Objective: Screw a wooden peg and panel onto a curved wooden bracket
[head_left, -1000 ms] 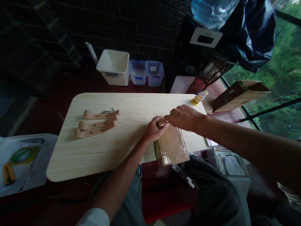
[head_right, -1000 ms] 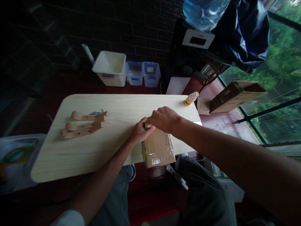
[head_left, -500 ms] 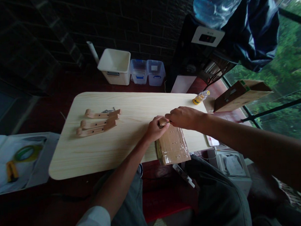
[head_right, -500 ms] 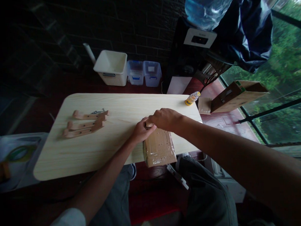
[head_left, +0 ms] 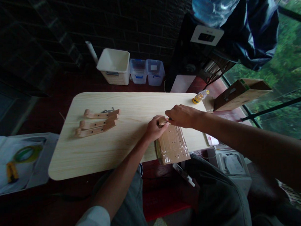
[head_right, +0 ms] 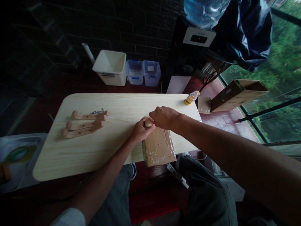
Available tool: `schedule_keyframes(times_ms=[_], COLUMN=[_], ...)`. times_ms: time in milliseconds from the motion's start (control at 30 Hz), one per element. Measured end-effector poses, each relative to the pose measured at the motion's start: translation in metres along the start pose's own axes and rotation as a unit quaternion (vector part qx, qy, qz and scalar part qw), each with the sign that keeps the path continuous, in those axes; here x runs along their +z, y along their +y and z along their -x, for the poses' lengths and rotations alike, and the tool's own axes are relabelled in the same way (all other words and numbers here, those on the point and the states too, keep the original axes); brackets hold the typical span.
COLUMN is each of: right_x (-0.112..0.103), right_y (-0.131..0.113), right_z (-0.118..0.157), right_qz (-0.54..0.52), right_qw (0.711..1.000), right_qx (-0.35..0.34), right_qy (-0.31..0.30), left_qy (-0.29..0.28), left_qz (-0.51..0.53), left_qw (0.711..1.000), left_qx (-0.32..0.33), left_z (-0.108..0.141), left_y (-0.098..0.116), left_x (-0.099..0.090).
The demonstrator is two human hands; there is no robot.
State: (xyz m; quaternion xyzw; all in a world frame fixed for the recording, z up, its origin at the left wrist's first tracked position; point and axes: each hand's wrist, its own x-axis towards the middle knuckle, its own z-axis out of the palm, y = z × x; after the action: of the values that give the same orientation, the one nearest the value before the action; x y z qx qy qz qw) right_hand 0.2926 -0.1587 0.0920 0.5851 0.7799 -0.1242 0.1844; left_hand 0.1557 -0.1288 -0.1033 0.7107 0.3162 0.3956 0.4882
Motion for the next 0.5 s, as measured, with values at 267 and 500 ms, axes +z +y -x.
schedule_keyframes(times_ms=[267,500], right_x=[0.0022,-0.0003], right_y=[0.0002,-0.0005], right_z=[-0.0004,0.0021], right_qz=[0.011,0.0], right_qw=[1.0,1.0], right_qx=[0.019,0.011], right_qy=[-0.007,0.001], left_qy=[0.001,-0.004], left_qz=[-0.003,-0.007], left_qw=[1.0,1.0], left_qx=[0.001,0.007], left_z=[0.0003,0.0006], left_y=[0.0029,0.0017], left_x=[-0.0009,-0.0019])
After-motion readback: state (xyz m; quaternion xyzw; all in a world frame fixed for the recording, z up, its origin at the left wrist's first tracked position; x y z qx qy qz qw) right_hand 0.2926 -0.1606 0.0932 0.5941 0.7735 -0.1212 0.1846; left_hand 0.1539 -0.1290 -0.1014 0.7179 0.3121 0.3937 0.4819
